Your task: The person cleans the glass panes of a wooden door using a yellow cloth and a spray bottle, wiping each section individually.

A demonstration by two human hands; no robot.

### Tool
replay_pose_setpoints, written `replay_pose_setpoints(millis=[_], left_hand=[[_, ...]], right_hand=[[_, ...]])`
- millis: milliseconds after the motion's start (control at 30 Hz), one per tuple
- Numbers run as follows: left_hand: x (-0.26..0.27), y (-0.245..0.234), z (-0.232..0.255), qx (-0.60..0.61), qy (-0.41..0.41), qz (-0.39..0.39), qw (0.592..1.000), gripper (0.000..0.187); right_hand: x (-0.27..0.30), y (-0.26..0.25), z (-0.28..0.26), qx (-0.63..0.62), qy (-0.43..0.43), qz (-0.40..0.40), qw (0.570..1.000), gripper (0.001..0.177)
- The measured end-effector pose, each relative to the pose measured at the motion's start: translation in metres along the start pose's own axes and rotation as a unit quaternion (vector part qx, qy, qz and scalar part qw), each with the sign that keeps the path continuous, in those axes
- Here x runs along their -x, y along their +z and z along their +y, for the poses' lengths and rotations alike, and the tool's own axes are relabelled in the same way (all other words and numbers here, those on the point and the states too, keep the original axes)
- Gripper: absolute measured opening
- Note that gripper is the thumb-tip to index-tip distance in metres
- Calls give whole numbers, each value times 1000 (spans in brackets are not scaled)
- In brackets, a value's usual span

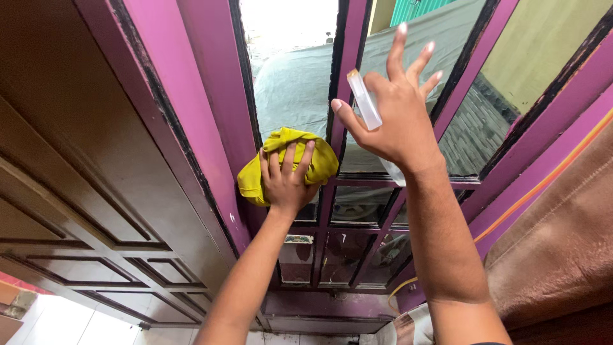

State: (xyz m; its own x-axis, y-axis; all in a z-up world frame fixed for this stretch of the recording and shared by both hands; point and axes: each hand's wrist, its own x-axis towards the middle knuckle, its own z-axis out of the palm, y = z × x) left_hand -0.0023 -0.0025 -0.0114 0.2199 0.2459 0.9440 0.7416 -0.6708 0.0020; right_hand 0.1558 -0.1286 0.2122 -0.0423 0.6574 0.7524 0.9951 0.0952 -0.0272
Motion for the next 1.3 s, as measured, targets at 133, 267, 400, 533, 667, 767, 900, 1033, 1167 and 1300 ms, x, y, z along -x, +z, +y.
replay_pose_setpoints(millis=[133, 267, 400, 533, 667, 767, 900, 1033, 1167, 1300], left_hand=[[-16, -8, 2, 27, -5, 25, 999, 71], [-63, -12, 2, 14, -11, 71, 997, 70], [-136, -20, -2, 9, -3, 128, 992, 76], [-184, -28, -5, -10, 3, 141, 990, 74], [-159, -13, 1, -13, -16, 132, 991, 78], [-96, -6, 9, -33, -26, 103, 994, 74], [-67, 1, 5, -29, -8, 85, 996, 78], [-119, -12, -4, -21, -2, 94, 995, 77], [-184, -26, -2, -5, -10, 137, 991, 79], [-171, -18, 8, -20, -30, 148, 988, 78]], right_hand=[[4, 0, 4, -25, 32, -42, 998, 58], [6, 2, 4, -17, 17, -41, 999, 57], [5, -1, 7, 1, 10, -45, 999, 53], [8, 2, 9, -21, 0, -38, 999, 49], [8, 2, 11, -24, -1, -38, 999, 46], [7, 2, 9, 1, 9, -51, 999, 47], [7, 8, 7, -3, 24, -63, 998, 52], [5, 6, 9, 14, 12, -62, 998, 47], [7, 2, 6, -1, 18, -49, 999, 46], [9, -1, 8, -21, 18, -41, 999, 45]])
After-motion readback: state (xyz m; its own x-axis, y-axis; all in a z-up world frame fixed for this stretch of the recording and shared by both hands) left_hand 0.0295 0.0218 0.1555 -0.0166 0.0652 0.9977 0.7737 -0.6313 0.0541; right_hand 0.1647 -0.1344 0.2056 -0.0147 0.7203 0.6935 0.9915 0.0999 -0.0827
